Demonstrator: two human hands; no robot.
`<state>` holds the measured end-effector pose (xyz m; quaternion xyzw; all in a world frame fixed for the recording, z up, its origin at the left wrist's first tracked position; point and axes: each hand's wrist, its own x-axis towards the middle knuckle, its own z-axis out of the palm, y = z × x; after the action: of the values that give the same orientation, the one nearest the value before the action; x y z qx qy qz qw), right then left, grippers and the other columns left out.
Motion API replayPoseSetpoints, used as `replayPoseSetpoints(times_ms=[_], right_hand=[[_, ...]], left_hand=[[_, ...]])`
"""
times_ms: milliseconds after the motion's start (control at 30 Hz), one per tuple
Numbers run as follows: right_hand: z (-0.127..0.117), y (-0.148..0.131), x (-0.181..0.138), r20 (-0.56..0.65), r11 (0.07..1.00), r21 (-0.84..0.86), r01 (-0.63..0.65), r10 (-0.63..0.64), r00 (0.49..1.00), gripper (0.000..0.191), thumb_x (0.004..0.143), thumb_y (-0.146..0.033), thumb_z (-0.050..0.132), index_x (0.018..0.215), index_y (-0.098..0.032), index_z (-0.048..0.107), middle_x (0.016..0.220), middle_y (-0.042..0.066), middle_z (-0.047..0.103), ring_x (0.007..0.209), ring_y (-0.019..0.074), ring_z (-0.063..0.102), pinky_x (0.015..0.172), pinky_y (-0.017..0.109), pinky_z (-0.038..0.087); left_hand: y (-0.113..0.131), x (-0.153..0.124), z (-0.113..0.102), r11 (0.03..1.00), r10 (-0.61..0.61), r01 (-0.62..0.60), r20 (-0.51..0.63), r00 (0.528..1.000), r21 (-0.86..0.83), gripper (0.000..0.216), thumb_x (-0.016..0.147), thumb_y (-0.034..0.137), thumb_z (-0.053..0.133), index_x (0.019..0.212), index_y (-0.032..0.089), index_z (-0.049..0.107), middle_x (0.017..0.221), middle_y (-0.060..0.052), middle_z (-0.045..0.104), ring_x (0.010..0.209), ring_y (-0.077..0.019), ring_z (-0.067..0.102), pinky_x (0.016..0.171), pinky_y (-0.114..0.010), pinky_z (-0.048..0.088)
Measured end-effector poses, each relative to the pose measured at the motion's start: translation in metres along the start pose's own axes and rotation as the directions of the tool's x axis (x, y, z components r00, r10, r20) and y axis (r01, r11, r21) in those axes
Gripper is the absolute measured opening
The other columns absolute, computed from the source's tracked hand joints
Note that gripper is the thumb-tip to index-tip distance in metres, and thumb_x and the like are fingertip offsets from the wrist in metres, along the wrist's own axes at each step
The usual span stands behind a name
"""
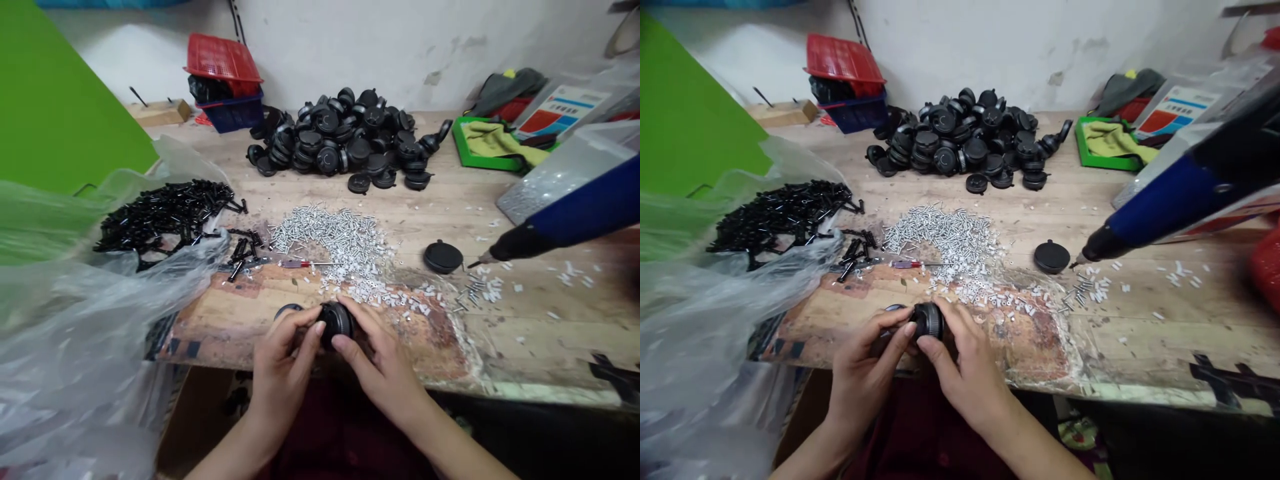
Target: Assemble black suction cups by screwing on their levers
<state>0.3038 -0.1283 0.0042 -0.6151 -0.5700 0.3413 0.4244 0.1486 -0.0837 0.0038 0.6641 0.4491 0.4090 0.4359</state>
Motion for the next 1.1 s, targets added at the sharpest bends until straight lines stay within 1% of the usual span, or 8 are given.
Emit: replayPoseSetpoints(times_ms=[167,333,467,600,700,833,967,1100], right_hand=[[0.007,0.015,0.012,0.049,0.958,0.254,-0.132,0.123,0.991,0.039,0.087,-0.025,0.054,0.126,-0.026,0.053,0.121,0.008,0.063,0.109,0.0221,0.061,0.091,0.04,0.053],[0.005,0.022,0.026,0.054,0.811,0.543,-0.218,0.225,0.973,0.035,0.079,-0.023,0.061,0.114,-0.026,0.06,0.111,0.005,0.068,0.097,0.0175,0.065,0.079,0.031,0.056],[0.003,0.018,0.031,0.118,0.69,0.671,-0.273,0.264,0.957,0.033,0.079,-0.025,0.061,0.112,-0.024,0.06,0.108,0.006,0.067,0.089,0.0163,0.064,0.068,0.028,0.056],[0.002,0.02,0.03,0.164,0.632,0.714,-0.301,0.267,0.95,0.035,0.08,-0.026,0.062,0.114,-0.025,0.06,0.102,0.005,0.066,0.084,0.0149,0.062,0.068,0.028,0.055],[-0.001,0.024,0.029,0.172,0.611,0.733,-0.299,0.258,0.951,0.034,0.079,-0.027,0.063,0.113,-0.027,0.061,0.107,0.005,0.066,0.088,0.0159,0.062,0.069,0.028,0.055],[-0.005,0.027,0.03,0.183,0.591,0.744,-0.31,0.266,0.946,0.035,0.078,-0.027,0.065,0.113,-0.028,0.061,0.115,0.005,0.064,0.1,0.0174,0.061,0.075,0.029,0.053],[-0.006,0.024,0.036,0.199,0.563,0.76,-0.326,0.276,0.94,0.034,0.079,-0.026,0.064,0.113,-0.028,0.06,0.111,0.003,0.066,0.103,0.0162,0.06,0.084,0.03,0.05],[-0.005,0.022,0.04,0.186,0.559,0.771,-0.305,0.261,0.947,0.035,0.08,-0.025,0.063,0.114,-0.03,0.06,0.113,0.001,0.066,0.105,0.0143,0.06,0.091,0.03,0.045]], left_hand=[[-0.002,0.011,-0.013,0.991,0.019,-0.041,0.164,0.986,0.13,0.018,0.087,0.023,0.056,0.103,0.023,0.066,0.097,-0.004,0.069,0.086,-0.0166,0.065,0.075,-0.027,0.051],[-0.01,0.059,-0.036,0.907,0.001,-0.056,0.131,0.991,0.417,0.018,0.088,0.031,0.053,0.091,0.019,0.066,0.089,-0.005,0.07,0.084,-0.0188,0.064,0.076,-0.03,0.047],[-0.021,0.097,-0.037,0.814,0.015,-0.128,0.2,0.98,0.566,0.021,0.089,0.031,0.048,0.093,0.019,0.065,0.091,-0.005,0.07,0.084,-0.0199,0.064,0.075,-0.031,0.047],[-0.028,0.114,-0.023,0.76,0.028,-0.222,0.311,0.95,0.611,0.016,0.086,0.026,0.051,0.088,0.021,0.066,0.088,-0.004,0.069,0.083,-0.0196,0.063,0.075,-0.031,0.046],[-0.031,0.118,-0.014,0.721,0.037,-0.283,0.373,0.927,0.633,0.014,0.085,0.023,0.052,0.085,0.021,0.066,0.086,-0.004,0.068,0.084,-0.0195,0.062,0.077,-0.031,0.046],[-0.029,0.13,-0.011,0.665,0.066,-0.319,0.372,0.926,0.676,0.016,0.087,0.022,0.049,0.088,0.019,0.065,0.089,-0.005,0.067,0.087,-0.0201,0.06,0.08,-0.032,0.046],[-0.028,0.158,-0.011,0.605,0.109,-0.326,0.329,0.938,0.727,0.018,0.087,0.022,0.046,0.091,0.018,0.064,0.091,-0.008,0.066,0.09,-0.0229,0.059,0.084,-0.036,0.045],[-0.031,0.179,-0.002,0.569,0.117,-0.386,0.393,0.912,0.727,0.017,0.086,0.02,0.048,0.088,0.019,0.065,0.09,-0.007,0.064,0.091,-0.0225,0.058,0.083,-0.034,0.045]])
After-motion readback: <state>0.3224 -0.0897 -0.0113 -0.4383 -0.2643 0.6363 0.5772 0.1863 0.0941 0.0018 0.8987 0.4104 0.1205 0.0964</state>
